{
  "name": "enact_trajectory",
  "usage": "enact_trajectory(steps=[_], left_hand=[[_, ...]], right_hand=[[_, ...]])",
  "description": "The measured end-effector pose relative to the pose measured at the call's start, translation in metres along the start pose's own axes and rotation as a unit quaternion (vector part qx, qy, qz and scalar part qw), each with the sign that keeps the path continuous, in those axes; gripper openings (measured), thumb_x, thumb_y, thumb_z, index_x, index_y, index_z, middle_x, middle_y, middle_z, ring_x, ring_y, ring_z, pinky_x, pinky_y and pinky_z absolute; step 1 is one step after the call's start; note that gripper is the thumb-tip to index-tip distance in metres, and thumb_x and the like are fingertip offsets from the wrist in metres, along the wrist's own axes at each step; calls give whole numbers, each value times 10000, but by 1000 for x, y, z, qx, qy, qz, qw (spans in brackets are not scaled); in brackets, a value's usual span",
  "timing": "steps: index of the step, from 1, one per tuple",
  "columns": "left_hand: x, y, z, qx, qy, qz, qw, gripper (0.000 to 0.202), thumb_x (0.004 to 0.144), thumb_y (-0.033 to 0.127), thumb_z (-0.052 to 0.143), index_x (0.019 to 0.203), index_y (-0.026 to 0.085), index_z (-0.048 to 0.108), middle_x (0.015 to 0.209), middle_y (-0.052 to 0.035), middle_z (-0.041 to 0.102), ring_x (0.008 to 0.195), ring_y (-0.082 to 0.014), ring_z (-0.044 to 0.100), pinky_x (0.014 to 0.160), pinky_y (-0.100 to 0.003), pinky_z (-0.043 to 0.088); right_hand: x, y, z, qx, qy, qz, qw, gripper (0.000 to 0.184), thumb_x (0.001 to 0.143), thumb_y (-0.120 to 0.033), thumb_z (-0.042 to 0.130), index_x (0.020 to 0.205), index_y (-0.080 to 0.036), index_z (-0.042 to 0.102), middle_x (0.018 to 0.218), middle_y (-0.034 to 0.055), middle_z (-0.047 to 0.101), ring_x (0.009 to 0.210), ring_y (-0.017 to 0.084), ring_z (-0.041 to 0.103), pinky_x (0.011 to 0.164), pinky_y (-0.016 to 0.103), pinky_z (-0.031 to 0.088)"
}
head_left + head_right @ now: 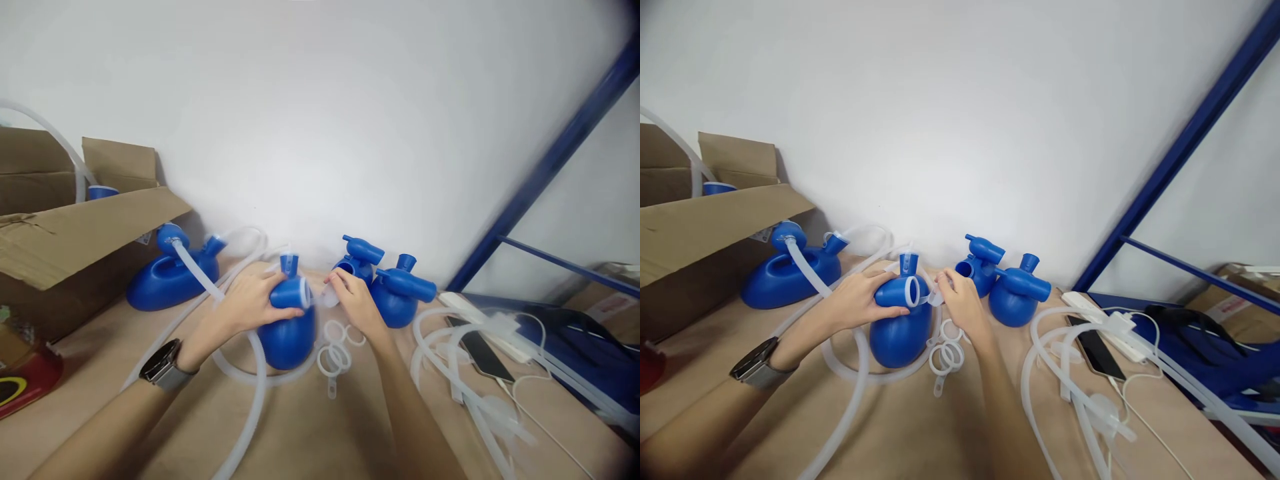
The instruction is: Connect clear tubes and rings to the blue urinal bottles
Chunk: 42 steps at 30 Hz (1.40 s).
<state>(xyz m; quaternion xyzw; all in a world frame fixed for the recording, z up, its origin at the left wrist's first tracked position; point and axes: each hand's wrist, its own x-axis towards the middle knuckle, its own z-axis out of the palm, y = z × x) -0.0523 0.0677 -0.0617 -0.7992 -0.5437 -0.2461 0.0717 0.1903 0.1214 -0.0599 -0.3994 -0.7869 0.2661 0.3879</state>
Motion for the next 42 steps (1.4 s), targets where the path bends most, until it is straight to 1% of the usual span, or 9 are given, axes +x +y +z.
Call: enact_trajectory(steps=[7, 10, 12, 16, 21, 25, 32, 36, 42], left_hand=[[-2, -2, -3, -8, -19, -4, 1000, 765, 828, 863, 568, 1259, 245, 701, 1149, -104, 760, 1018, -338, 717, 914, -437, 548], [-1, -8, -4, 10, -23, 6, 1000, 736, 839, 836, 584, 1279, 256, 691, 1227, -105, 740, 1051, -343, 709, 903, -427, 553], [-1, -6, -4, 36, -35, 8, 999, 729, 843, 823, 594, 1277, 246, 691, 1279, -118, 721, 1083, -359, 700, 900, -437, 552], [-1, 4, -4, 72, -63, -3, 995, 734, 859, 812, 585, 1282, 217, 672, 1295, -141, 708, 1118, -378, 691, 884, -447, 551], [-3, 5, -2, 76, -46, 18, 996, 736, 867, 816, 574, 1239, 190, 674, 1191, -152, 729, 1086, -375, 694, 887, -454, 544], [-4, 1, 2, 65, -37, 31, 997, 719, 858, 831, 571, 1191, 204, 684, 1130, -132, 740, 1056, -357, 702, 869, -442, 543], [-3, -5, 1, 78, -31, 80, 993, 737, 860, 837, 562, 1211, 205, 702, 1073, -134, 738, 981, -342, 700, 813, -422, 532], [-4, -17, 0, 79, -42, 98, 991, 746, 858, 810, 601, 1301, 215, 679, 1143, -129, 744, 1028, -336, 708, 857, -406, 542], [-4, -17, 0, 112, -73, 45, 990, 809, 837, 769, 665, 1433, 226, 601, 1280, -147, 711, 1120, -371, 701, 845, -407, 568]], right_hand=[[2, 34, -40, -4, -2, 72, 997, 327, 944, -441, 482, 1033, -190, 671, 930, 52, 733, 809, 220, 644, 774, 343, 477], [-7, 37, -63, -76, -75, 86, 991, 418, 943, -524, 546, 1178, -214, 697, 1075, 65, 752, 868, 245, 662, 836, 391, 502], [-15, 31, -70, -95, -142, 90, 981, 468, 935, -561, 591, 1255, -236, 699, 1239, 79, 736, 1023, 282, 687, 920, 420, 519], [-21, 7, -55, -106, -188, 67, 974, 489, 894, -556, 700, 1269, -242, 709, 1369, 99, 687, 1264, 328, 634, 1064, 449, 490], [-13, -22, -11, -15, -193, -76, 978, 200, 980, -416, 662, 1021, -230, 720, 1098, 23, 727, 1077, 217, 659, 1007, 358, 482], [-7, -21, 9, -10, -161, -98, 982, 237, 1015, -351, 618, 839, -197, 657, 941, 10, 667, 915, 180, 617, 895, 317, 475], [-5, -3, 11, 23, -198, -130, 971, 336, 1054, -428, 489, 820, -212, 596, 890, 7, 628, 894, 179, 594, 878, 301, 464], [-7, 0, 11, 54, -166, -104, 979, 453, 1067, -512, 365, 755, -217, 508, 803, 4, 576, 808, 172, 554, 792, 292, 465], [-9, 1, -14, -144, -222, -48, 963, 437, 1040, -366, 411, 631, -215, 448, 634, -13, 500, 631, 152, 454, 615, 291, 330]])
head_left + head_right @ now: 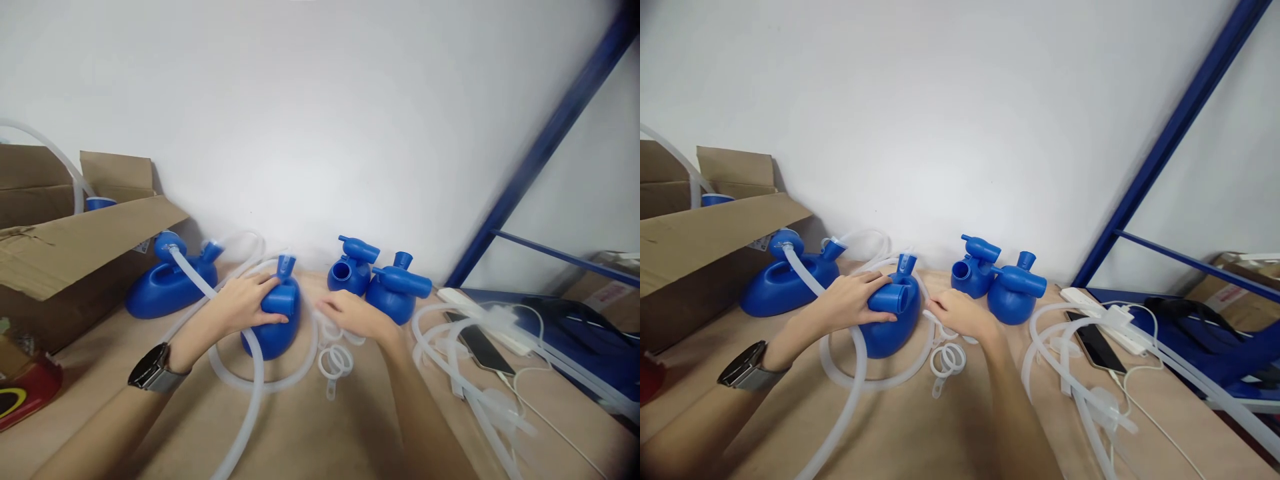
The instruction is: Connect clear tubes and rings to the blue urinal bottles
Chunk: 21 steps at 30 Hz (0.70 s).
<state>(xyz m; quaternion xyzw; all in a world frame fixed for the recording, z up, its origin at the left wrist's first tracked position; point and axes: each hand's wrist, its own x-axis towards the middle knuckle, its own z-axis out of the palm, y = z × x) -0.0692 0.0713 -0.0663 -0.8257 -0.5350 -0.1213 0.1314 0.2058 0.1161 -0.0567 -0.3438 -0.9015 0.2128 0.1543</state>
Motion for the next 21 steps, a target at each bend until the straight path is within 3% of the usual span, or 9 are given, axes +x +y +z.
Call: enact_trajectory(steps=[4, 6, 8, 10, 13, 15, 18, 21], left_hand=[[-7, -2, -13, -19, -7, 6, 1000, 1042, 780, 821, 677, 1615, 273, 381, 1509, -152, 579, 1328, -399, 595, 980, -426, 545], [-14, -13, -23, -33, -14, 0, 999, 1125, 759, 831, 684, 1659, 287, 284, 1586, -154, 504, 1372, -406, 562, 1019, -427, 526], [-21, -29, -33, -64, -54, -27, 996, 1075, 765, 789, 711, 1637, 280, 342, 1529, -152, 569, 1280, -386, 638, 978, -403, 540], [-26, -47, -42, -116, -109, -52, 986, 901, 791, 721, 727, 1536, 268, 503, 1382, -122, 688, 1155, -343, 705, 919, -367, 555], [-25, -64, -48, -178, -139, -53, 973, 598, 863, 635, 682, 1311, 240, 682, 1243, -90, 759, 1104, -305, 720, 919, -350, 549], [-21, -65, -47, -190, -124, -48, 973, 525, 886, 599, 665, 1242, 217, 717, 1206, -95, 770, 1086, -299, 724, 911, -351, 547], [-13, -55, -40, -224, -106, -33, 968, 528, 889, 605, 679, 1222, 199, 735, 1136, -95, 790, 1012, -279, 739, 858, -328, 554], [-8, -42, -33, -265, -77, -7, 961, 540, 902, 634, 676, 1232, 212, 736, 1143, -82, 789, 995, -256, 741, 834, -304, 558]], right_hand=[[-14, 22, -12, -8, -25, 83, 996, 425, 1016, -326, 456, 611, -219, 533, 642, 19, 611, 595, 163, 520, 557, 294, 331], [-19, 31, -16, 1, -20, 111, 994, 354, 1005, -338, 497, 706, -218, 642, 712, 36, 692, 633, 186, 592, 574, 296, 383], [-23, 33, -19, 0, -6, 126, 992, 259, 995, -370, 541, 901, -217, 728, 819, 51, 753, 712, 216, 658, 627, 307, 448], [-23, 25, -21, 8, -8, 113, 994, 299, 998, -410, 553, 1143, -217, 729, 931, 64, 778, 818, 243, 703, 707, 332, 513], [-15, -1, -13, 63, -17, 42, 997, 480, 1024, -492, 519, 1424, -242, 606, 1214, 81, 742, 1091, 261, 702, 943, 393, 550], [-5, -19, -1, 90, 14, -7, 996, 605, 1013, -536, 550, 1557, -284, 470, 1461, 84, 613, 1324, 264, 598, 1122, 432, 473], [11, -35, 22, 68, 79, -29, 994, 839, 911, -582, 704, 1627, -336, 343, 1621, 83, 439, 1479, 289, 451, 1202, 476, 399], [22, -34, 35, 26, 117, -13, 993, 823, 814, -556, 819, 1537, -332, 495, 1501, 74, 556, 1378, 298, 549, 1143, 474, 459]])
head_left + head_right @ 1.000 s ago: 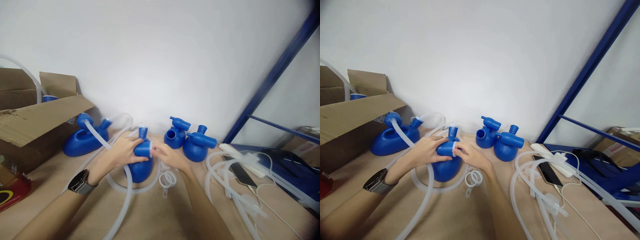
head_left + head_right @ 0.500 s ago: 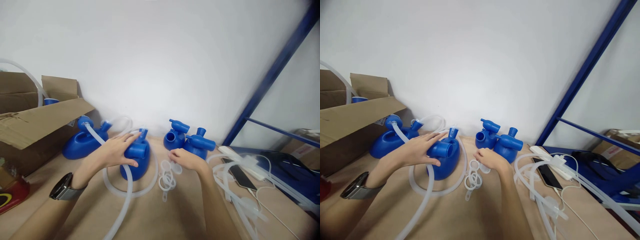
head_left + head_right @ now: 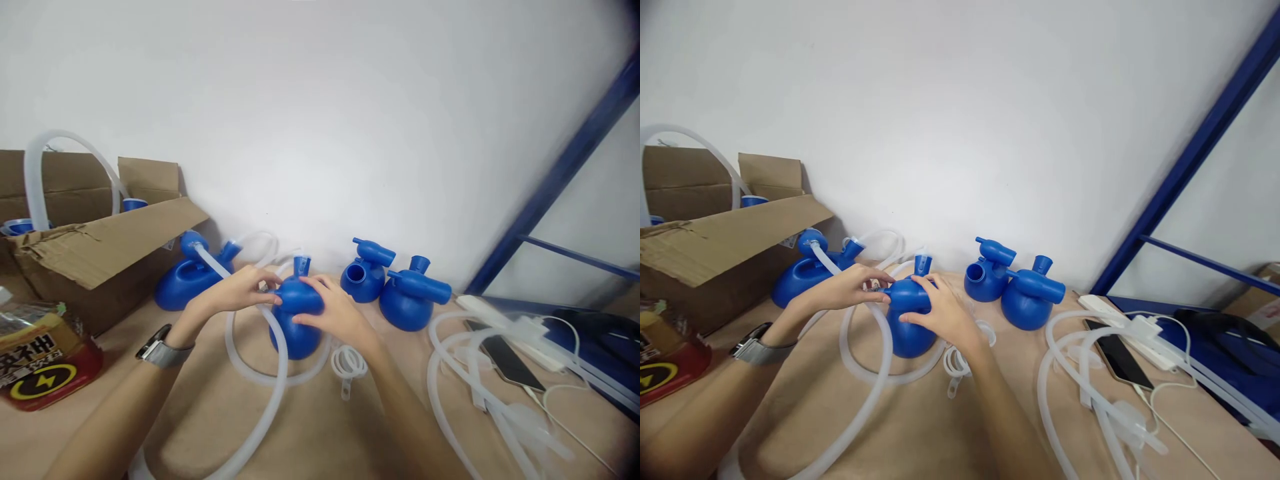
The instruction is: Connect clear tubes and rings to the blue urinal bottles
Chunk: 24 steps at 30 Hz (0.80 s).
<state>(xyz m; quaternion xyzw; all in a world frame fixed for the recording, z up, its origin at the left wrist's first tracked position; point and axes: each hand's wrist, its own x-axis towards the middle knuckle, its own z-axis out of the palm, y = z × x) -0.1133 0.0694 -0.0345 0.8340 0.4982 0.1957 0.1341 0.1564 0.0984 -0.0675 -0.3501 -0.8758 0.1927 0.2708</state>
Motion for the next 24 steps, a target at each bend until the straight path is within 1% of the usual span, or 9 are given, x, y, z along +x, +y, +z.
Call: enact_trajectory(steps=[2, 3, 5, 8, 12, 16, 19, 21, 24], left_hand=[[1, 1, 4, -9, 11, 27, 1000, 541, 910, 629, 676, 1268, 226, 722, 1195, -78, 775, 1047, -252, 731, 864, -301, 557], [2, 1, 5, -10, 13, 37, 999, 526, 917, 619, 673, 1268, 229, 722, 1199, -76, 772, 1052, -249, 728, 868, -301, 556], [2, 0, 4, -6, 25, 46, 999, 482, 930, 604, 666, 1216, 224, 743, 1151, -72, 780, 1010, -242, 729, 844, -301, 554], [1, 0, 0, -15, 65, 50, 997, 424, 951, 576, 654, 1105, 197, 768, 1048, -72, 791, 936, -231, 724, 816, -302, 545], [0, 2, -2, -50, 62, 66, 995, 366, 1020, 505, 573, 987, 184, 746, 946, -60, 766, 848, -201, 698, 766, -286, 520], [3, 1, 5, 41, 50, 112, 992, 350, 1092, 399, 433, 940, 185, 665, 919, -50, 671, 826, -185, 614, 759, -290, 448], [3, 1, 9, 102, 37, 131, 985, 333, 1100, 317, 400, 897, 192, 633, 906, -45, 616, 793, -179, 562, 713, -295, 404], [2, 3, 10, 125, 41, 132, 982, 344, 1102, 277, 375, 890, 193, 633, 902, -47, 606, 797, -182, 557, 715, -299, 402], [-1, 4, 7, 141, 51, 122, 981, 358, 1113, 271, 334, 969, 195, 652, 943, -52, 631, 863, -195, 591, 777, -301, 438]], right_hand=[[1, 5, 1, -15, 15, 20, 1000, 733, 790, -533, 850, 1443, -316, 597, 1406, 60, 628, 1287, 294, 615, 1115, 472, 481], [1, 8, -1, -16, 19, 28, 999, 710, 786, -528, 855, 1419, -313, 619, 1393, 57, 640, 1267, 295, 628, 1114, 477, 481], [1, 13, -5, -8, 20, 31, 999, 713, 783, -528, 860, 1419, -309, 624, 1406, 63, 641, 1270, 304, 630, 1130, 490, 468], [1, 20, -8, 4, 24, 11, 1000, 706, 784, -533, 860, 1412, -298, 640, 1416, 75, 649, 1301, 317, 618, 1156, 501, 448], [2, 24, -8, 2, 22, 8, 1000, 715, 765, -553, 871, 1405, -317, 654, 1412, 63, 659, 1282, 328, 636, 1156, 508, 456], [1, 23, -13, 2, 13, 5, 1000, 688, 783, -527, 869, 1408, -334, 655, 1403, 44, 670, 1279, 319, 644, 1145, 493, 479], [-1, 25, -21, 16, 6, -16, 1000, 641, 787, -493, 875, 1376, -331, 679, 1408, 36, 676, 1312, 318, 629, 1157, 483, 473], [-2, 28, -25, 29, 10, -27, 999, 621, 787, -474, 880, 1359, -326, 691, 1417, 38, 677, 1333, 322, 618, 1165, 483, 468], [-3, 34, -28, 53, 15, -34, 998, 620, 794, -457, 878, 1366, -315, 688, 1431, 39, 674, 1335, 321, 619, 1162, 482, 472]])
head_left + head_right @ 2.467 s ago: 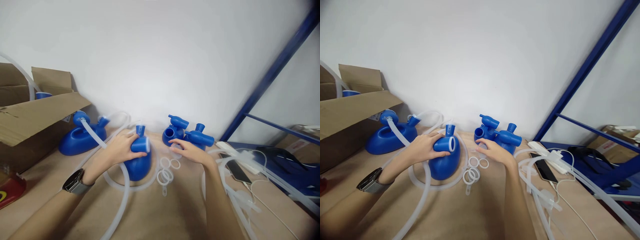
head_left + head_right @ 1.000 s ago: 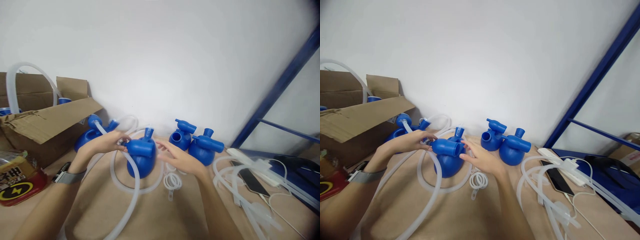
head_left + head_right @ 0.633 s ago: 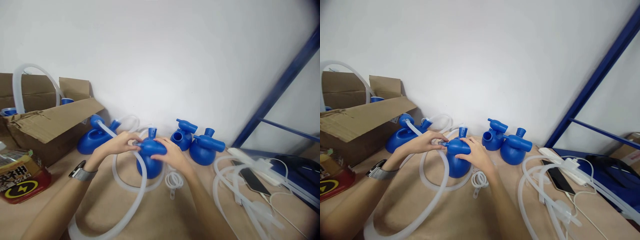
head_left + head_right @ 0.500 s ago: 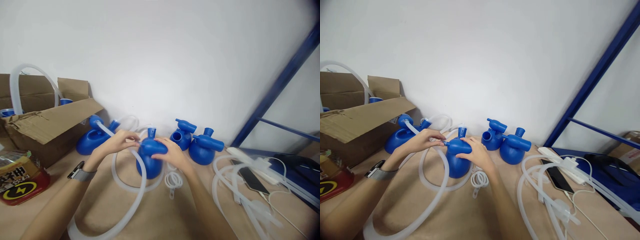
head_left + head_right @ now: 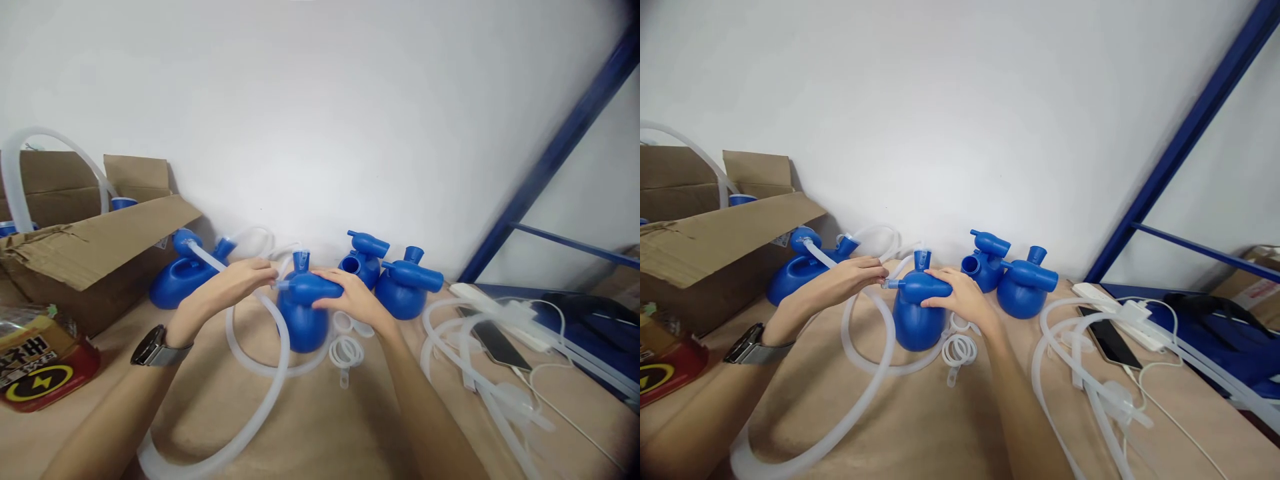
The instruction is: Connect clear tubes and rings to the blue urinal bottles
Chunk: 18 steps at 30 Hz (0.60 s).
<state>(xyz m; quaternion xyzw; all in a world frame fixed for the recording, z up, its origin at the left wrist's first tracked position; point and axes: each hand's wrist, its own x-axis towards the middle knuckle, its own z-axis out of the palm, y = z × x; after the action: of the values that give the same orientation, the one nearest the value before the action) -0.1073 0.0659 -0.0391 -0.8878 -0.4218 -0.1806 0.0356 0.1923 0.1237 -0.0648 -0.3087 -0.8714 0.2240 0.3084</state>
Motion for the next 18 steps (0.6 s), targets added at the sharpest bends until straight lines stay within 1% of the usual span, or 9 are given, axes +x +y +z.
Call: enact_trajectory(steps=[2, 4, 6, 7, 9, 12, 15, 17, 18], left_hand=[[-1, 0, -1, -1, 0, -16, 1000, 350, 1117, 321, 345, 1045, 196, 664, 990, -55, 665, 899, -205, 622, 811, -306, 471], [-2, 1, 0, -12, 5, -25, 1000, 353, 1111, 393, 381, 1191, 207, 670, 1151, -78, 699, 1035, -234, 653, 905, -331, 502], [0, 4, 6, -25, 9, -14, 1000, 416, 1080, 481, 459, 1371, 232, 622, 1384, -104, 645, 1246, -277, 611, 1046, -379, 489], [1, 7, 10, -30, 11, -4, 999, 485, 1054, 522, 509, 1442, 241, 581, 1457, -114, 604, 1314, -294, 576, 1096, -401, 471], [4, 11, 20, -31, 20, 4, 999, 588, 1015, 567, 568, 1498, 233, 538, 1437, -139, 610, 1296, -312, 588, 1099, -432, 481], [9, 14, 37, -20, 44, -6, 999, 573, 1044, 558, 511, 1498, 208, 525, 1287, -156, 667, 1144, -299, 649, 1006, -438, 526], [12, 7, 48, -41, 64, -7, 997, 550, 1043, 576, 494, 1458, 217, 539, 1304, -157, 653, 1135, -291, 649, 970, -409, 531], [12, 1, 52, -60, 76, -6, 995, 490, 1030, 595, 506, 1333, 227, 622, 1273, -134, 671, 1107, -279, 659, 955, -380, 520], [12, -2, 53, -64, 77, -7, 995, 456, 1028, 598, 505, 1242, 227, 663, 1215, -117, 693, 1058, -266, 672, 931, -361, 514]], right_hand=[[0, 2, 0, 5, 4, 3, 1000, 626, 794, -461, 876, 1372, -317, 685, 1424, 39, 679, 1317, 323, 631, 1151, 491, 481], [0, 3, 0, 0, 9, 10, 1000, 629, 786, -476, 879, 1366, -319, 691, 1422, 44, 679, 1308, 328, 635, 1145, 502, 483], [0, 2, 2, -9, 9, 16, 1000, 636, 775, -485, 886, 1358, -317, 695, 1424, 48, 674, 1308, 328, 631, 1142, 503, 483], [1, 1, 2, -12, 8, 19, 1000, 639, 770, -487, 890, 1354, -316, 695, 1421, 49, 674, 1310, 327, 628, 1140, 501, 484], [1, -1, 3, -19, 7, 21, 1000, 642, 764, -482, 895, 1350, -314, 694, 1400, 46, 684, 1310, 322, 624, 1134, 492, 486], [1, -1, 4, -26, 7, 17, 999, 641, 764, -466, 899, 1349, -304, 693, 1373, 47, 695, 1302, 318, 627, 1124, 485, 492], [1, 0, 7, -31, 17, 8, 999, 659, 753, -456, 910, 1352, -284, 696, 1362, 64, 699, 1279, 322, 643, 1130, 491, 489], [1, 2, 9, -32, 32, -1, 999, 671, 746, -457, 915, 1351, -264, 699, 1352, 78, 702, 1271, 323, 650, 1141, 489, 483], [1, 2, 9, -31, 38, -6, 999, 676, 744, -455, 917, 1352, -254, 700, 1343, 84, 704, 1263, 321, 655, 1138, 482, 487]])
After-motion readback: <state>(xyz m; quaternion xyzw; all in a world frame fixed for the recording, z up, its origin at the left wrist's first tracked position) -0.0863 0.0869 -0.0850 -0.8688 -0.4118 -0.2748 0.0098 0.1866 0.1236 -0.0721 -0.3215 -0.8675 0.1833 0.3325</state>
